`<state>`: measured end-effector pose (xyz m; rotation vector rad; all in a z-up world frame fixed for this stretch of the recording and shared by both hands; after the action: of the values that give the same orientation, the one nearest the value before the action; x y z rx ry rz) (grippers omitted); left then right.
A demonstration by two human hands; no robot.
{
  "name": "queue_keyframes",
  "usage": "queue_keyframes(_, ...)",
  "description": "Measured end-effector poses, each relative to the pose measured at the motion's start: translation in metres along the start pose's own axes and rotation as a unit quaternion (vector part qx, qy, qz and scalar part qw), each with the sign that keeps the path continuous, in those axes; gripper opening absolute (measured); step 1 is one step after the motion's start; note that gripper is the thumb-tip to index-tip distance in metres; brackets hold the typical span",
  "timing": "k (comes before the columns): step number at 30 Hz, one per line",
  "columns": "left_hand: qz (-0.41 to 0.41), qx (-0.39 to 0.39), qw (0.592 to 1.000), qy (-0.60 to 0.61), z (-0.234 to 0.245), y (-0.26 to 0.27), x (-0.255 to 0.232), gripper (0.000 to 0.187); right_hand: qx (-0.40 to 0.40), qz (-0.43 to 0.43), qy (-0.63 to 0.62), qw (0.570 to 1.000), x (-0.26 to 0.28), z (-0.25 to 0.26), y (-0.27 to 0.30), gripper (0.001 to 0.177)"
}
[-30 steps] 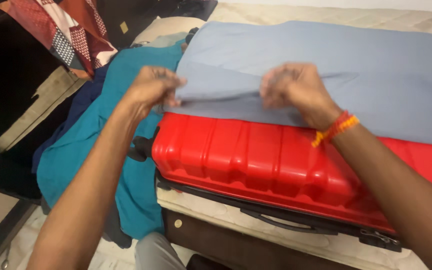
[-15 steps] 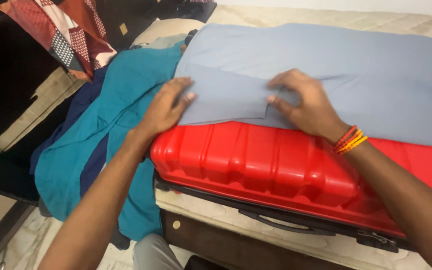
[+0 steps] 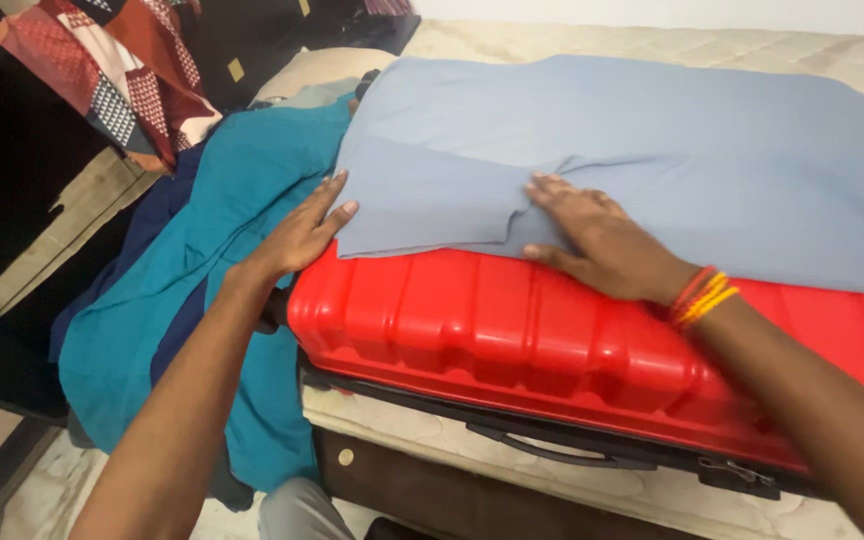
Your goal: The person folds several garments on a red suitcase placed on a bed. They fold dark jeans, light gray trousers, and a light blue shirt one by one, smoothing each item and stacking them neatly on the suitcase.
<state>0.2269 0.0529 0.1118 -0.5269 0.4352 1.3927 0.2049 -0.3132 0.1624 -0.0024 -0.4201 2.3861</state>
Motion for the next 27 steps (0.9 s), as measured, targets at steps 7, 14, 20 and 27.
queue_keyframes(7, -0.029, -0.033, 0.999, 0.008, 0.001, -0.001, 0.001, 0.074, -0.013, -0.198, 0.112, 0.974, -0.141, 0.032, 0.067, 0.074)
queue_keyframes(14, 0.029, -0.151, 0.988, 0.008, 0.013, -0.005, -0.005, 0.091, -0.126, -0.334, 0.231, 0.905, -0.254, 0.047, 0.19, 0.069)
queue_keyframes(20, 0.216, -0.141, 0.964, -0.065, 0.015, 0.006, 0.004, 0.1, -0.184, -0.461, 0.277, 0.822, -0.372, 0.037, 0.316, 0.069)
queue_keyframes(27, 0.203, -0.245, 0.947, -0.04, 0.014, 0.013, -0.002, 0.085, -0.198, -0.478, 0.27, 0.812, -0.343, 0.054, 0.336, 0.072)
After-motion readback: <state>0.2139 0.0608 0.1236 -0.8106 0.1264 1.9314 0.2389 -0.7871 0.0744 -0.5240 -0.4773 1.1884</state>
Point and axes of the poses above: each hand's wrist, its own y-axis away from the middle knuckle, its own z-axis out of the back of the hand, x = y × z, the point moved 7 cm from there along -y, towards the middle knuckle, and after that the axes turned 6 degrees about y, right-handed, at the moved point
